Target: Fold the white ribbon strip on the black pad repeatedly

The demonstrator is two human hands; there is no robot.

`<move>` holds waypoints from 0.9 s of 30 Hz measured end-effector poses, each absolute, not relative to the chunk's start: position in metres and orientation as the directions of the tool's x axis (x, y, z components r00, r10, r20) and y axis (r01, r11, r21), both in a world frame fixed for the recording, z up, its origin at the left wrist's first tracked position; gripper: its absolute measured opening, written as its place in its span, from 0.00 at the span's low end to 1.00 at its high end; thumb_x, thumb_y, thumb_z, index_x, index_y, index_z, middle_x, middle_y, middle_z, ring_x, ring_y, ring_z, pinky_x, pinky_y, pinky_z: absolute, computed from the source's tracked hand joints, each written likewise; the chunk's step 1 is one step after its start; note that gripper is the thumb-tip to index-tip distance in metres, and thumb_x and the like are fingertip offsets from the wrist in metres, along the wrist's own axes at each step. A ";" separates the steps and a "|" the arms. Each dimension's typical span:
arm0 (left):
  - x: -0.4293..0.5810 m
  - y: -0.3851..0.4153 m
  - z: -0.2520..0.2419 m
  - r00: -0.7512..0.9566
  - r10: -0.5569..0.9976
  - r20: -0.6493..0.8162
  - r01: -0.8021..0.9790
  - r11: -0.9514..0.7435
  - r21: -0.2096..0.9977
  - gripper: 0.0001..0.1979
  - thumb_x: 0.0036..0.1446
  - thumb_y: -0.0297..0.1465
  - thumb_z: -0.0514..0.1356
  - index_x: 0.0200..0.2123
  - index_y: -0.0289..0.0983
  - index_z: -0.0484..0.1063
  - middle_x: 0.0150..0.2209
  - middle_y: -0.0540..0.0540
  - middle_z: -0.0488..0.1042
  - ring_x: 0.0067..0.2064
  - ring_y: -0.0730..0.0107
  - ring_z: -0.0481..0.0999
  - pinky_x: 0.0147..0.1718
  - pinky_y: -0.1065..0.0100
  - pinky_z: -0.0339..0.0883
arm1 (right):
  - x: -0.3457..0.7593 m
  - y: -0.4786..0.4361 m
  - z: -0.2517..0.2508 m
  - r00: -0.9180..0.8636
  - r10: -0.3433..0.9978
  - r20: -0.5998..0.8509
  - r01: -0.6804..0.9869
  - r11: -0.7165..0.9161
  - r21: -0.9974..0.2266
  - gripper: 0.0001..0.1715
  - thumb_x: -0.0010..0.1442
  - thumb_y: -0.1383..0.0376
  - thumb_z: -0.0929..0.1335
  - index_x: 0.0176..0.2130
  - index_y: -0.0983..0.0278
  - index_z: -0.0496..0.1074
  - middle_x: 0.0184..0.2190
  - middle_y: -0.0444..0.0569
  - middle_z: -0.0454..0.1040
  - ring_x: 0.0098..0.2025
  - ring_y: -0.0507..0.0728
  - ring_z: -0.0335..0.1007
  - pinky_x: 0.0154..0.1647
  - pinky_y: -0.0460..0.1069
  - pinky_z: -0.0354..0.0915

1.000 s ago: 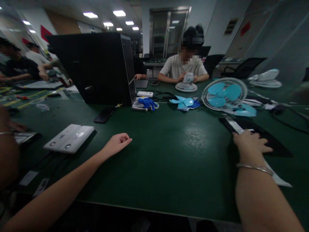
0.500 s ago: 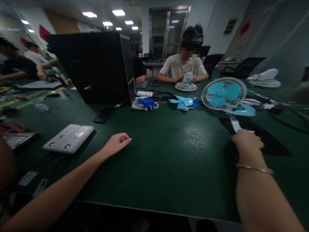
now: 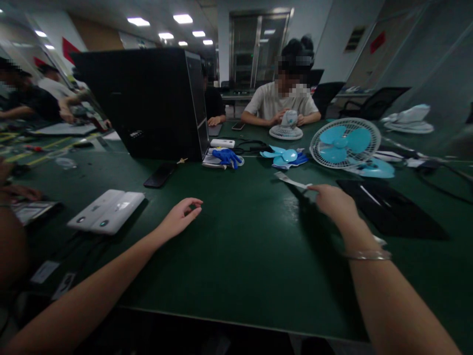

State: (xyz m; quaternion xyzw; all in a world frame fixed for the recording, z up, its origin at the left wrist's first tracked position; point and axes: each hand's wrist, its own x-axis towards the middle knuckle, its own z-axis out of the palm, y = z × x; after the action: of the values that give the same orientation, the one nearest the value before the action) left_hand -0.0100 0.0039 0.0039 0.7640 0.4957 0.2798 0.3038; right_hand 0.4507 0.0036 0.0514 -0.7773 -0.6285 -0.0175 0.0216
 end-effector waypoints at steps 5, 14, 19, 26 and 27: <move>-0.009 0.002 0.006 0.340 0.934 0.111 0.528 -0.287 0.800 0.23 0.66 0.43 0.46 0.58 0.40 0.62 0.57 0.42 0.67 0.43 0.65 0.74 0.43 0.62 0.69 | 0.373 0.001 0.050 -0.324 0.941 0.095 0.917 0.337 -0.214 0.30 0.59 0.69 0.58 0.59 0.55 0.67 0.60 0.42 0.63 0.60 0.56 0.59 0.60 0.53 0.57; -0.004 -0.011 0.023 0.647 0.761 0.035 0.628 -0.558 0.542 0.28 0.54 0.50 0.60 0.55 0.45 0.68 0.60 0.45 0.65 0.61 0.53 0.61 0.58 0.52 0.54 | 0.298 -0.034 0.046 -0.726 0.687 0.007 0.545 0.582 -0.603 0.29 0.56 0.70 0.65 0.56 0.52 0.70 0.56 0.44 0.67 0.57 0.57 0.63 0.59 0.57 0.59; -0.002 -0.011 0.021 0.711 0.701 0.056 0.588 -0.636 0.500 0.16 0.50 0.45 0.65 0.39 0.43 0.76 0.57 0.45 0.67 0.59 0.54 0.63 0.56 0.53 0.55 | 0.295 -0.036 0.047 -0.739 0.674 -0.003 0.504 0.549 -0.668 0.26 0.57 0.64 0.68 0.56 0.54 0.70 0.56 0.45 0.67 0.54 0.57 0.65 0.55 0.55 0.63; -0.002 -0.011 0.022 0.717 0.697 -0.002 0.565 -0.579 0.589 0.13 0.49 0.41 0.67 0.35 0.41 0.75 0.56 0.45 0.67 0.58 0.54 0.64 0.54 0.53 0.57 | 0.342 -0.016 0.058 -0.545 0.831 -0.113 0.765 0.438 -0.473 0.34 0.56 0.47 0.68 0.59 0.52 0.65 0.60 0.44 0.64 0.58 0.60 0.61 0.58 0.57 0.60; -0.002 -0.012 0.024 0.715 0.699 -0.012 0.568 -0.571 0.592 0.13 0.49 0.41 0.67 0.35 0.41 0.75 0.56 0.45 0.67 0.58 0.53 0.64 0.54 0.53 0.57 | 0.358 -0.010 0.060 -0.423 0.903 -0.074 0.841 0.361 -0.403 0.35 0.57 0.45 0.66 0.60 0.54 0.65 0.61 0.46 0.61 0.60 0.62 0.58 0.59 0.58 0.58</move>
State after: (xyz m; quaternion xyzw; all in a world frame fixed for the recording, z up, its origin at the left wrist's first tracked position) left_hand -0.0019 -0.0118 0.0237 0.8792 0.3602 0.1122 0.2909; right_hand 0.3581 -0.0101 0.0597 -0.5312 -0.8209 0.1937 0.0801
